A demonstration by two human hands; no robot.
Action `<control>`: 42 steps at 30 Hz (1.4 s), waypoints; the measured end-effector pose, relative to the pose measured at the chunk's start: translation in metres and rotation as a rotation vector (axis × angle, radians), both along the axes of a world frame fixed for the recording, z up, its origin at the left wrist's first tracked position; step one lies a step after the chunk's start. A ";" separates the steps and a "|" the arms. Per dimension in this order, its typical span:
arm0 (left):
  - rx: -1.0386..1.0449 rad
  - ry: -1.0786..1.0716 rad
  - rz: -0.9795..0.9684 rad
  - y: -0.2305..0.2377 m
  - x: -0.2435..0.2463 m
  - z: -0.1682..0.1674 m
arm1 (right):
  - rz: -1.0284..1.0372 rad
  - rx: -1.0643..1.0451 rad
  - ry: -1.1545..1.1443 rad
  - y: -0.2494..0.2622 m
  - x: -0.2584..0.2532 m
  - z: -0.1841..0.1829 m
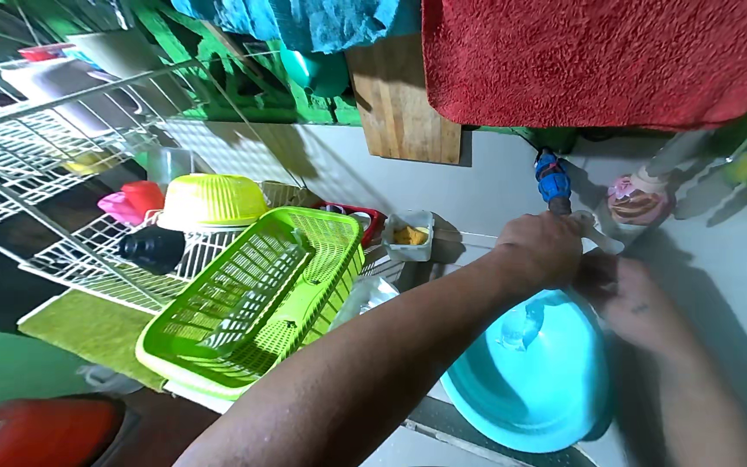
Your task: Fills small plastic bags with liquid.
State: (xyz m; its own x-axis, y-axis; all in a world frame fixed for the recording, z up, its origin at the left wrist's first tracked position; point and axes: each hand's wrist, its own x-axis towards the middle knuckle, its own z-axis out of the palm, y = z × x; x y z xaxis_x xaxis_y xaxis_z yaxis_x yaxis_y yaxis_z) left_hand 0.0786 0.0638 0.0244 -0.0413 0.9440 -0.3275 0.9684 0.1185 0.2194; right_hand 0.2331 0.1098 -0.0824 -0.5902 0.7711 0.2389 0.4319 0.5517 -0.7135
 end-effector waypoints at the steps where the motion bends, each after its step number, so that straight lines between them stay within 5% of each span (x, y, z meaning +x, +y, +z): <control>1: -0.004 0.021 -0.005 -0.001 0.001 0.001 | 0.003 0.002 -0.004 0.000 0.001 0.000; 42: 0.013 -0.068 0.067 0.002 0.002 -0.014 | -0.061 0.035 0.032 -0.010 -0.005 -0.006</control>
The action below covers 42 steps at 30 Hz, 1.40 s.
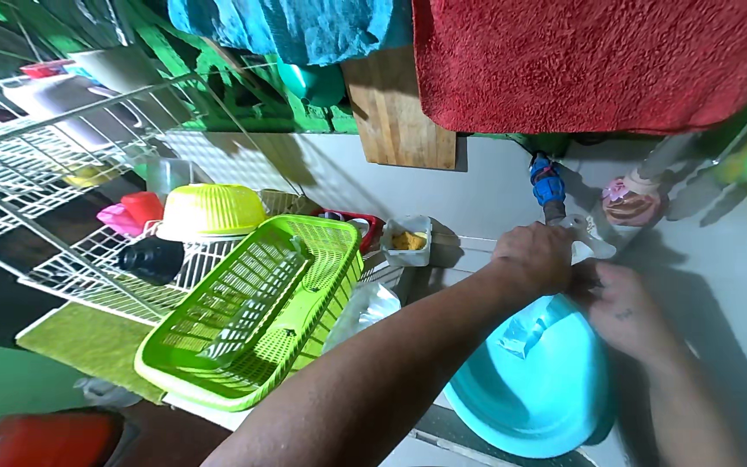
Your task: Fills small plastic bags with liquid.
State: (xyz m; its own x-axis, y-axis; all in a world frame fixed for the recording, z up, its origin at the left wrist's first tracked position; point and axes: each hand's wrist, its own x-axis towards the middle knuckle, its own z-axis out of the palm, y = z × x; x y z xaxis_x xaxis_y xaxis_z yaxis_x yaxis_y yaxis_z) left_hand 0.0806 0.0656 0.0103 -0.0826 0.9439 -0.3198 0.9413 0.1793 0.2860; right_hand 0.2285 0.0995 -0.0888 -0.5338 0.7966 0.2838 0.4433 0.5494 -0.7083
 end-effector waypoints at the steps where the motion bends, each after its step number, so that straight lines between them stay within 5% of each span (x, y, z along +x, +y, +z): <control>1: -0.003 0.002 0.000 0.001 0.000 0.000 | -0.001 -0.003 -0.003 -0.001 -0.001 0.001; 25: 0.120 -0.278 0.031 -0.013 -0.008 -0.041 | 0.051 0.044 -0.097 0.011 0.017 -0.015; 34: 0.279 -0.389 0.075 -0.021 -0.006 -0.055 | -0.134 0.176 0.186 0.005 0.031 0.005; 42: 0.295 -0.428 0.082 -0.022 -0.006 -0.060 | -0.166 0.233 0.220 0.001 0.025 0.012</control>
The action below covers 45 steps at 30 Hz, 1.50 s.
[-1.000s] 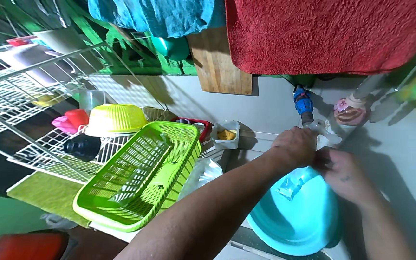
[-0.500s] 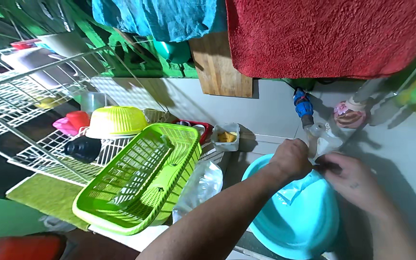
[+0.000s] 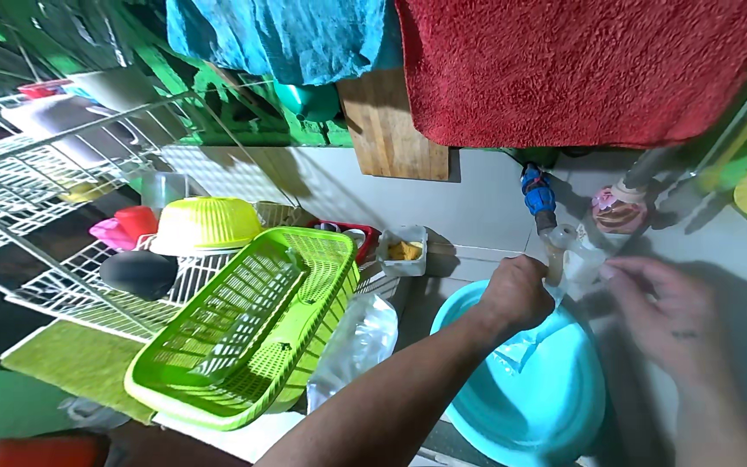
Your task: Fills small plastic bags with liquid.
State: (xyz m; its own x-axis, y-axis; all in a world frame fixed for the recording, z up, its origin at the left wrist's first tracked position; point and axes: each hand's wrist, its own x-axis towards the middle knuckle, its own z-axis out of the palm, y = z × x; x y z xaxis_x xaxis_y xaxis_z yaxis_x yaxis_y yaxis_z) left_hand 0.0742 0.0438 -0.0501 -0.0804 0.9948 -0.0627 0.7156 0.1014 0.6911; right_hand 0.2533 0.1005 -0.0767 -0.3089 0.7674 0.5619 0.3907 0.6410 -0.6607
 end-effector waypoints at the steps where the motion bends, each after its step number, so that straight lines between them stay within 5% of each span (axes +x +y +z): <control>1: -0.012 -0.012 0.001 0.000 0.000 -0.001 | 0.001 0.002 0.004 0.000 0.000 0.000; 25: -0.004 -0.119 0.055 0.001 0.000 -0.015 | 0.054 0.059 0.024 0.001 -0.004 0.001; 36: -0.004 -0.172 0.075 -0.009 -0.011 -0.026 | 0.037 -0.033 -0.204 0.003 -0.067 0.030; 40: -0.001 -0.187 0.091 -0.025 -0.024 -0.007 | 0.226 -0.181 -0.125 -0.006 -0.044 0.002; 45: 0.025 -0.154 0.063 -0.047 -0.037 0.031 | 0.219 -0.240 -0.120 -0.027 -0.033 -0.032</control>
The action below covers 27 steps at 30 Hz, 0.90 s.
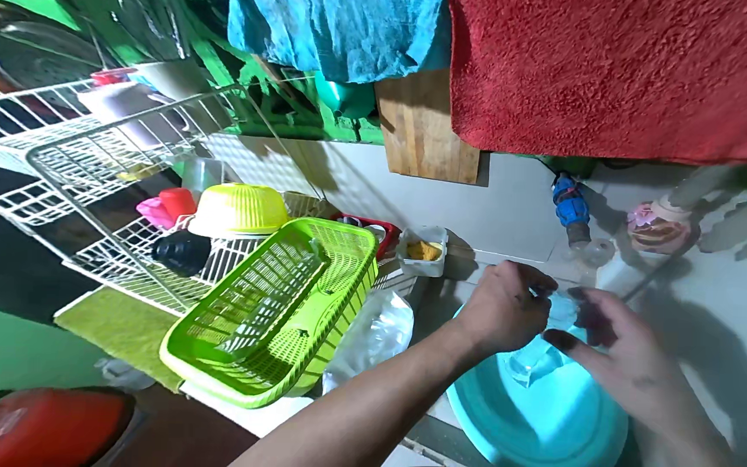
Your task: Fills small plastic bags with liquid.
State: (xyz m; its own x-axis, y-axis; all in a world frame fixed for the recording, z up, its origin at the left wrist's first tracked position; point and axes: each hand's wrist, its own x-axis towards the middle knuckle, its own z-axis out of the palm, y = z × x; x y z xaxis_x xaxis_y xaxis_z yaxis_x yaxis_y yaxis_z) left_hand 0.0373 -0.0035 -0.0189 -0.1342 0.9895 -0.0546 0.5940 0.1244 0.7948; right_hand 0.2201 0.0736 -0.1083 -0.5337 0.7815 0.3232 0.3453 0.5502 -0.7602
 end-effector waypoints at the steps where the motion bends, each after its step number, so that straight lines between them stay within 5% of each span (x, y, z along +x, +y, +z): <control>1: 0.012 0.009 -0.003 -0.003 -0.002 0.005 | 0.004 0.006 0.000 -0.003 -0.001 0.000; 9: 0.045 -0.095 -0.036 -0.019 -0.015 -0.001 | 0.101 0.042 0.177 -0.019 -0.013 0.003; 13: 0.255 -0.264 -0.063 -0.027 -0.027 -0.028 | 0.108 0.075 0.243 -0.018 -0.010 0.007; 19: 0.287 -0.170 -0.181 -0.036 -0.022 -0.097 | 0.081 0.054 0.227 -0.017 -0.009 0.010; 27: 0.394 -0.142 -0.229 -0.024 -0.002 -0.106 | 0.086 0.054 0.130 -0.013 -0.017 0.017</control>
State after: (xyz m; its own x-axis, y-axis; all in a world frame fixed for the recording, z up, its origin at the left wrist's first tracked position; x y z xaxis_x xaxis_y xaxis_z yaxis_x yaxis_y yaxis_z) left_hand 0.0353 -0.0274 -0.1249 0.0717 0.9418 0.3285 0.4533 -0.3242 0.8303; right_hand 0.2026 0.0603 -0.0915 -0.5484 0.7144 0.4346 0.1957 0.6150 -0.7638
